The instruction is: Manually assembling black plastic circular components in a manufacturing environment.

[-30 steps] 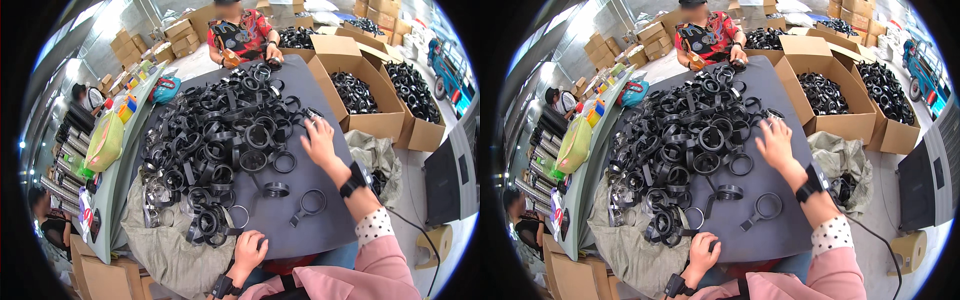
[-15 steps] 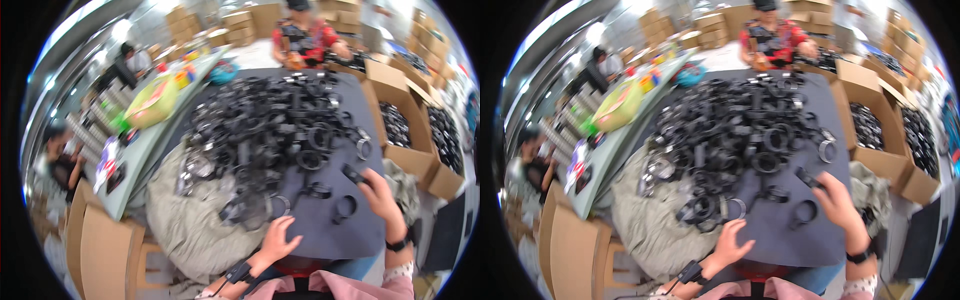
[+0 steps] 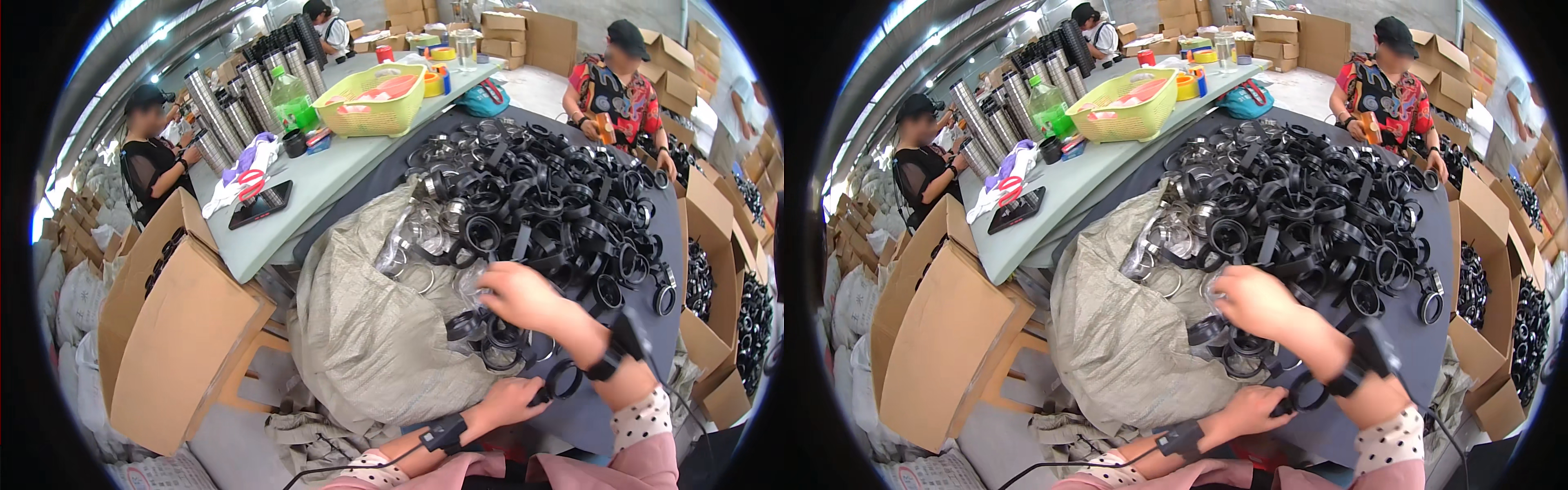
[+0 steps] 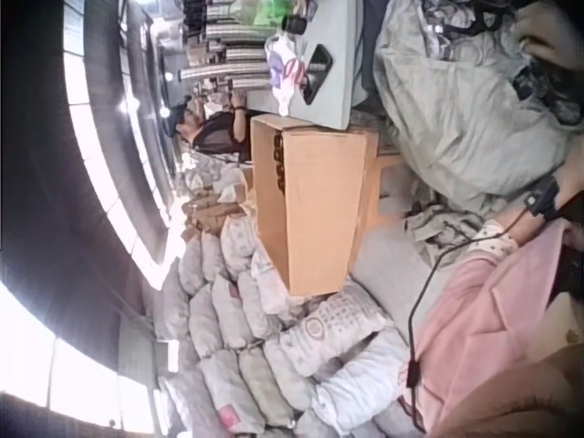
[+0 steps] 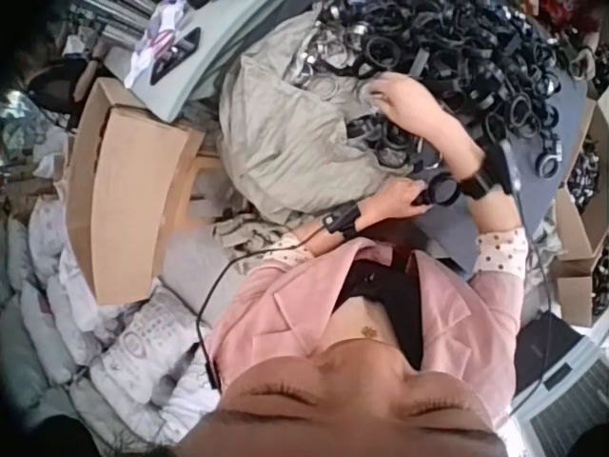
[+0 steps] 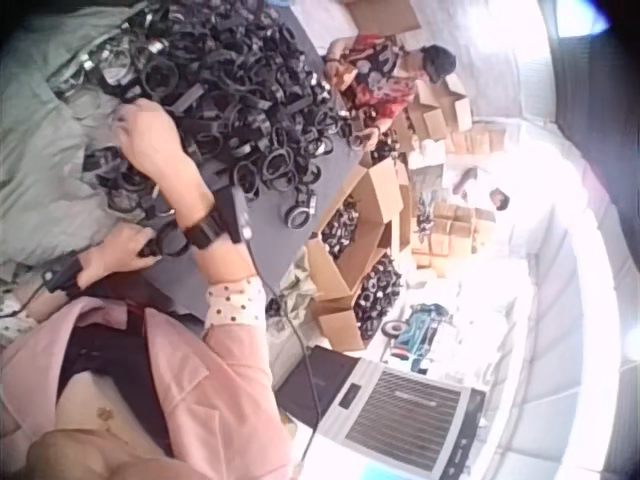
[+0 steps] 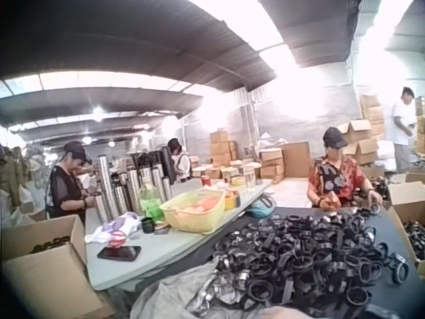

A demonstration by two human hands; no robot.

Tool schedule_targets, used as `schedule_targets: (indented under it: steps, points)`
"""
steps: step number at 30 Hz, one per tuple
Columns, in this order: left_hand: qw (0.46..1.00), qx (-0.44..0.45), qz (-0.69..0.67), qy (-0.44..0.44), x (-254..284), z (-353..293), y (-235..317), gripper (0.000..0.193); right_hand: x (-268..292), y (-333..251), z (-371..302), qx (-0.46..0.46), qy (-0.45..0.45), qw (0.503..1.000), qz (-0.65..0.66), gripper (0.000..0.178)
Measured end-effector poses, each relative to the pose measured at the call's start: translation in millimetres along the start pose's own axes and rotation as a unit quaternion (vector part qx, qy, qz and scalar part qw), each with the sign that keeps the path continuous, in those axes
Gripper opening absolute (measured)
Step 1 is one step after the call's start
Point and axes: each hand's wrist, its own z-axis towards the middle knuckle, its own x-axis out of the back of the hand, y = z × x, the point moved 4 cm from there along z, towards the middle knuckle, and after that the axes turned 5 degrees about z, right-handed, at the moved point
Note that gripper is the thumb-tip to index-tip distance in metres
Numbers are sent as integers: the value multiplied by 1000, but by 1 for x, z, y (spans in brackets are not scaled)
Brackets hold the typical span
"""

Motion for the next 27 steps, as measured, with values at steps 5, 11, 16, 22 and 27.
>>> schedule_targets:
  steps: [5,11,16,22,27]
  points:
    - [998,-33,-45,22,-12,-3,-5,45,-107,27,67,33,-87,981,-169,14]
    - [998,-40,-41,-11,-8,-3,-1,43,-88,24,44,-10,-117,982,-147,17]
    - [1000,-24,-6,6,3,3,1,37,18,-13,-55,49,16,993,-108,40]
    - [998,-47,1,39,4,12,3,44,86,-47,-269,-137,101,971,-170,39]
    - [998,-14,-52,-25,-11,18,0,49,56,-55,-396,-278,140,933,-181,32]
